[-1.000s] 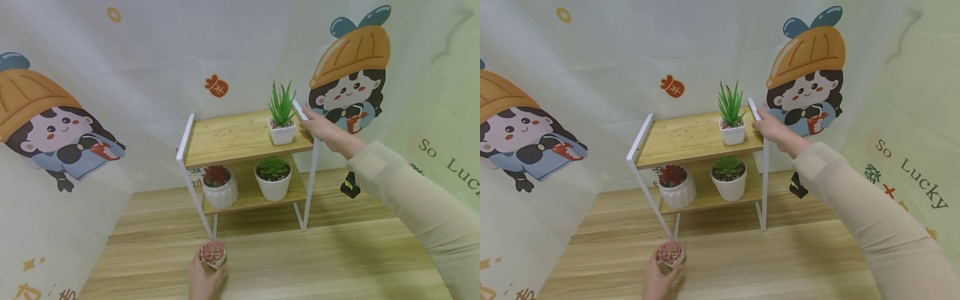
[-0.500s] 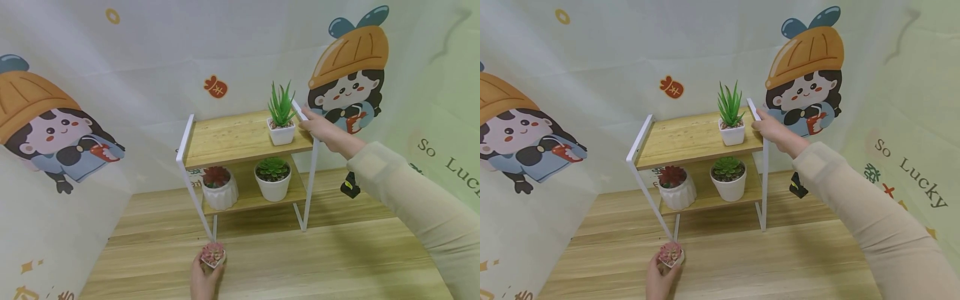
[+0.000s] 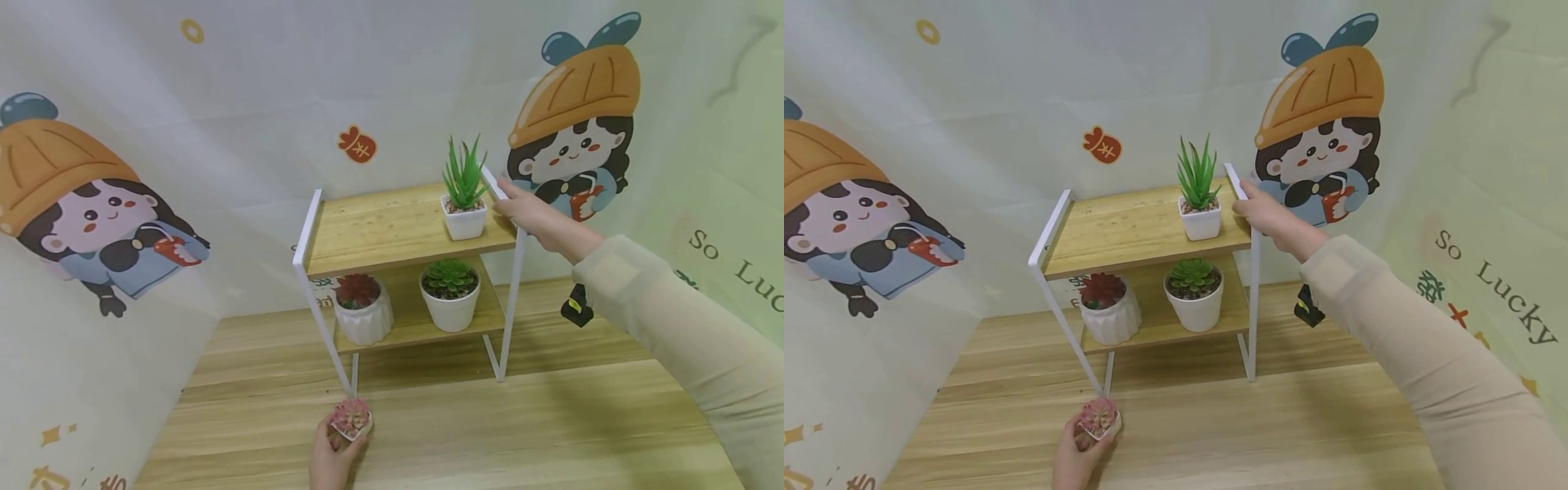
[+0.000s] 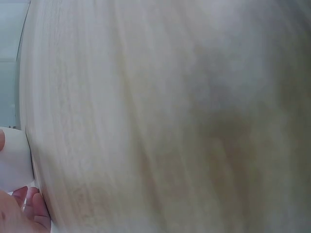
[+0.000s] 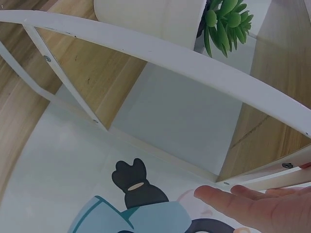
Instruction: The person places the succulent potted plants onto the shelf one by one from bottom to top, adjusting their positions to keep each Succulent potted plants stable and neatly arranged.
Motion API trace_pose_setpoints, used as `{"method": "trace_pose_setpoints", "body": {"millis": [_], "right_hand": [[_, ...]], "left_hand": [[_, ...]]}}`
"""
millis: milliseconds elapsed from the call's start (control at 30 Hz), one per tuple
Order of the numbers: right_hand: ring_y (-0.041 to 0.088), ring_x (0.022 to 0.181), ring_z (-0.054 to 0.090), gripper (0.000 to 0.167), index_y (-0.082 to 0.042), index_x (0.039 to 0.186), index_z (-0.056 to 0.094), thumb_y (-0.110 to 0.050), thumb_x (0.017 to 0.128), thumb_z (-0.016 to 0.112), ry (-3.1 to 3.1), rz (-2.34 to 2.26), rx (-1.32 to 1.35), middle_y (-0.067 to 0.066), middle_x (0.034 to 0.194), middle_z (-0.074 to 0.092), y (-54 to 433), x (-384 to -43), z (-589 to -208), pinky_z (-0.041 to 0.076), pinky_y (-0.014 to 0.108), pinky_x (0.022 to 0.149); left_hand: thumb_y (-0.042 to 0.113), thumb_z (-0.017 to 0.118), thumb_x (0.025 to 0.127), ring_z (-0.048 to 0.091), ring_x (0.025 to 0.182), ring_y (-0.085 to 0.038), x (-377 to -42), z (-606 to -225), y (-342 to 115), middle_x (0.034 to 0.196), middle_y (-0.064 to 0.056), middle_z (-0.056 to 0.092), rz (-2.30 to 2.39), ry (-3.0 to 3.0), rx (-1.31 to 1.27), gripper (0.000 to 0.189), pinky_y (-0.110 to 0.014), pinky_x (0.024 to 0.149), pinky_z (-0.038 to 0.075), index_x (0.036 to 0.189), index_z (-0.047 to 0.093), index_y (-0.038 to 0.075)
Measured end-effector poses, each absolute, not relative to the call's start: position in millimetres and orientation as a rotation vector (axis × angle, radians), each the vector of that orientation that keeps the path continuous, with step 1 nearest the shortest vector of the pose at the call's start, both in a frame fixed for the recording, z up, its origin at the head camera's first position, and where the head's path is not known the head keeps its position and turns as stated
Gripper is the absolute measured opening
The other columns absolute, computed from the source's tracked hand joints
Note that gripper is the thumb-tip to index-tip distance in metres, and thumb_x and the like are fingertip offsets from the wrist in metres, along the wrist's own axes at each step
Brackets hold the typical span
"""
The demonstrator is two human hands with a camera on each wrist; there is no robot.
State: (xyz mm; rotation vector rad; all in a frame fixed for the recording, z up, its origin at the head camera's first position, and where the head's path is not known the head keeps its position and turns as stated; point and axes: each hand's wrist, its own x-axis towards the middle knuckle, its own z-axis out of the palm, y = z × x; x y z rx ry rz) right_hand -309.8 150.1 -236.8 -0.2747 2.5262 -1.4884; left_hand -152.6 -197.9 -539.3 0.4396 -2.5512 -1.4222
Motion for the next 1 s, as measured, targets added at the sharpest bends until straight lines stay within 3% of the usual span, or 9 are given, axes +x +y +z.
{"method": "trace_pose_setpoints", "body": {"millis": [167, 533, 800, 1000], "right_hand": [[0.033, 0.139, -0.011, 0.062, -0.018, 0.146, -0.011, -0.02, 0.098, 0.028, 2.526, -1.498, -0.282, 0.01, 0.152, -0.017, 150, -310, -237, 0.003, 0.056, 0.109], [0.03, 0.138, -0.014, 0.062, -0.018, 0.146, -0.01, -0.02, 0.098, 0.028, 2.524, -1.509, -0.293, 0.007, 0.151, -0.021, 150, -310, -239, 0.003, 0.054, 0.109], [0.033, 0.138, -0.011, 0.062, -0.019, 0.146, -0.011, -0.02, 0.098, 0.028, 2.518, -1.506, -0.291, 0.007, 0.151, -0.022, 152, -311, -240, 0.007, 0.056, 0.109], [0.033, 0.138, -0.012, 0.062, -0.018, 0.146, -0.012, -0.021, 0.098, 0.028, 2.506, -1.513, -0.297, 0.007, 0.151, -0.02, 151, -310, -239, 0.007, 0.056, 0.109]], "left_hand": [[0.016, 0.079, 0.067, 0.053, 0.085, -0.021, -153, -538, -202, 0.113, -0.021, 0.056, -1.441, -2.565, 0.418, 0.073, -0.029, 0.07, 0.044, 0.129, 0.043, -0.002], [0.007, 0.078, 0.066, 0.058, 0.086, -0.021, -151, -529, -205, 0.116, -0.024, 0.051, -1.666, -2.578, 0.251, 0.073, -0.028, 0.069, 0.052, 0.128, 0.041, 0.0], [0.01, 0.078, 0.065, 0.051, 0.08, -0.02, -152, -488, -203, 0.107, -0.016, 0.056, -1.519, -2.682, 0.069, 0.069, -0.027, 0.063, 0.045, 0.126, 0.046, 0.001], [0.011, 0.077, 0.066, 0.055, 0.084, -0.025, -154, -440, -200, 0.108, -0.017, 0.058, -1.46, -2.704, -0.01, 0.065, -0.028, 0.062, 0.047, 0.124, 0.049, 0.001]]}}
